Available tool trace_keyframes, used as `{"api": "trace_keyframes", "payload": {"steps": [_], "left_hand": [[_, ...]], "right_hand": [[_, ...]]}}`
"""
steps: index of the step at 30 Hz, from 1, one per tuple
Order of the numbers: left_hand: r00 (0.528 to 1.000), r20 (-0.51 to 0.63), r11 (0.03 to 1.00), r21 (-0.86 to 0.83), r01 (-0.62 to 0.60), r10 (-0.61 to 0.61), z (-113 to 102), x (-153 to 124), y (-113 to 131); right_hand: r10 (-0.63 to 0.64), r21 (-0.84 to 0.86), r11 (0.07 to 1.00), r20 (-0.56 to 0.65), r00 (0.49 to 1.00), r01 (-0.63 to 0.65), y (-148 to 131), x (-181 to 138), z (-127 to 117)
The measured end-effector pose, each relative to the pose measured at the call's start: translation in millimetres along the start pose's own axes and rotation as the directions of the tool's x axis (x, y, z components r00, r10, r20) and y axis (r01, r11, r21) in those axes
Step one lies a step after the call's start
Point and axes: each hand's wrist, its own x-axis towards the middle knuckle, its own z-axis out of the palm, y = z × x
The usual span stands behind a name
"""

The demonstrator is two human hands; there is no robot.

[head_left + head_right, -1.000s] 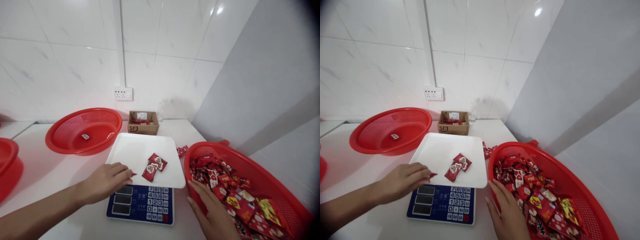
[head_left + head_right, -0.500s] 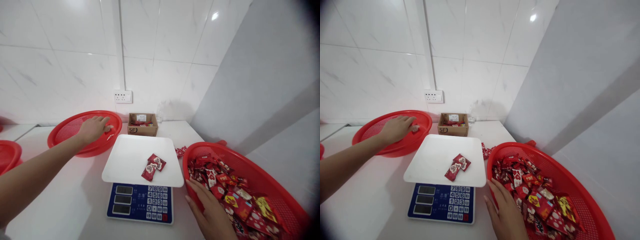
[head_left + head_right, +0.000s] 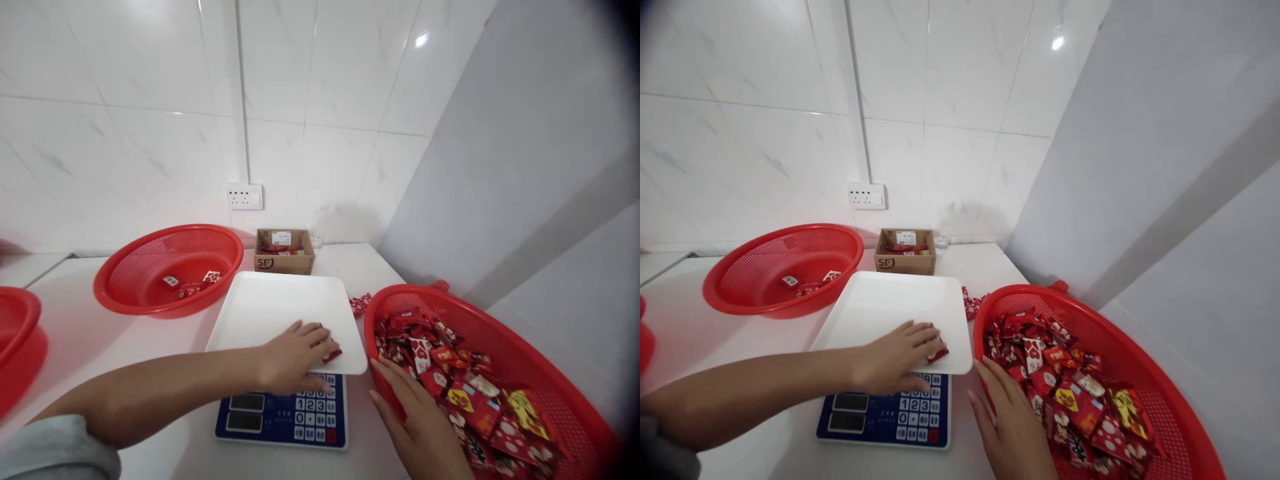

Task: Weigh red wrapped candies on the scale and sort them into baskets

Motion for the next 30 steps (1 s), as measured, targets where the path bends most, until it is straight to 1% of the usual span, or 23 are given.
{"api": "trace_keyframes", "payload": {"steps": [3,5,10,13,16,18,19,21,22,23,25,27,30], "left_hand": [[0.997,-0.032,0.984,0.167,-0.069,0.076,10.1,-0.8,7.3],[0.995,-0.036,0.972,0.218,-0.088,0.098,9.9,-3.3,9.1],[0.993,0.026,0.975,0.192,-0.114,0.111,-1.7,-15.2,10.0],[0.994,-0.005,0.985,0.133,-0.107,0.109,-5.9,-24.1,8.3],[0.993,-0.107,0.994,0.106,-0.039,0.051,-12.9,-32.1,1.4],[0.979,-0.195,0.993,0.093,0.069,-0.05,-23.0,-37.1,-7.3],[0.965,-0.234,0.987,0.079,0.138,-0.116,-29.9,-39.7,-12.9],[0.917,-0.301,0.957,0.043,0.287,-0.261,-46.1,-45.4,-26.4],[0.882,-0.334,0.931,0.03,0.363,-0.332,-54.6,-48.5,-34.0],[0.839,-0.37,0.9,0.02,0.436,-0.399,-62.9,-51.9,-41.9],[0.737,-0.441,0.822,-0.001,0.569,-0.511,-77.5,-58.9,-58.1],[0.641,-0.504,0.752,-0.026,0.659,-0.579,-88.5,-66.2,-73.2],[0.525,-0.564,0.666,-0.061,0.743,-0.637,-98.5,-76.8,-92.8]], "right_hand": [[-0.01,-0.013,1.0,-0.007,1.0,0.01,0.7,0.9,0.2],[-0.021,-0.021,1.0,-0.004,1.0,0.021,1.0,1.8,-0.4],[-0.048,-0.025,0.999,0.0,0.999,0.048,2.1,3.2,-1.3],[-0.054,-0.017,0.998,-0.01,0.998,0.054,3.4,3.2,-1.1],[-0.06,-0.017,0.998,-0.003,0.998,0.06,5.3,2.8,-1.1],[-0.066,-0.019,0.998,-0.002,0.998,0.066,6.7,2.6,-1.1],[-0.07,-0.019,0.997,-0.003,0.998,0.07,7.4,2.6,-1.1],[-0.084,-0.025,0.996,-0.007,0.996,0.084,8.6,2.5,-0.5],[-0.092,-0.03,0.995,-0.011,0.996,0.091,9.2,2.5,-0.1],[-0.097,-0.036,0.995,-0.012,0.995,0.097,9.8,2.5,0.5],[-0.104,-0.049,0.993,-0.012,0.994,0.104,10.9,2.3,1.8],[-0.112,-0.054,0.992,-0.013,0.994,0.111,11.9,2.1,3.0],[-0.117,-0.057,0.992,-0.019,0.993,0.116,12.2,2.2,3.6]]}}
